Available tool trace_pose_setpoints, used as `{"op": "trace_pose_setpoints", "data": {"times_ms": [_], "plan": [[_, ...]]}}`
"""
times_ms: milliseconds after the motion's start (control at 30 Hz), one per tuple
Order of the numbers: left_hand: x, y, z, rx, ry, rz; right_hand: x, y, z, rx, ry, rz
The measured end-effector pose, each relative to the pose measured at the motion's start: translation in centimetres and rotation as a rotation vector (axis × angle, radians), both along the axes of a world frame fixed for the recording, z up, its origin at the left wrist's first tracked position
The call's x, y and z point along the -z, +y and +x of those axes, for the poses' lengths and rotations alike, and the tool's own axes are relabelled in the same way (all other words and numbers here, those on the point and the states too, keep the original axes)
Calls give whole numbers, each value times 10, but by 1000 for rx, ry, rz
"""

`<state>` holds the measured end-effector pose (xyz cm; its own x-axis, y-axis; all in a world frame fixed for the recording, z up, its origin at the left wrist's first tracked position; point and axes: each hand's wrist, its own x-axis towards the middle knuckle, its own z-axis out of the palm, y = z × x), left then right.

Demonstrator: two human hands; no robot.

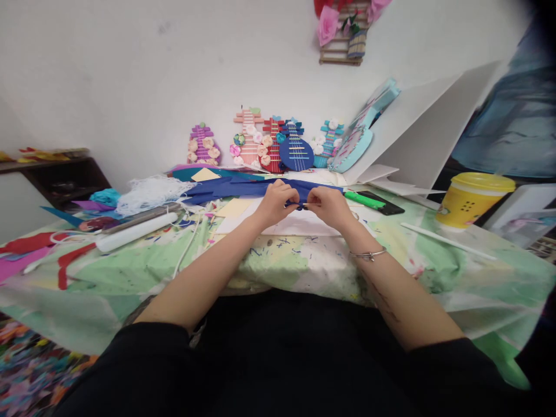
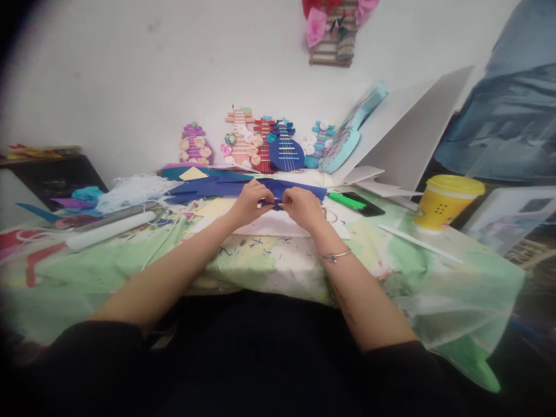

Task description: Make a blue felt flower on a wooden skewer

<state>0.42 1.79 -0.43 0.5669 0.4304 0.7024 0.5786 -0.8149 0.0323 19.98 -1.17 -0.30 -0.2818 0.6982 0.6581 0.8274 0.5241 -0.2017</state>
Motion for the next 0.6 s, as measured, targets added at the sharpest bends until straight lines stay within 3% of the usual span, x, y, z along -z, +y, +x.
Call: {"op": "trace_pose_setpoints", "data": {"times_ms": [233, 400, 500, 600], "plan": [[-2, 4, -6, -40, -23, -29, -5, 7, 27, 129, 9, 89], [0, 5, -8, -37, -5, -19, -6, 14, 41, 266, 237, 100], [1, 2, -3, 14, 26, -12, -6, 15, 31, 124, 444, -33], [2, -3, 4, 74, 51, -18, -5, 15, 18, -32, 430, -153]]}}
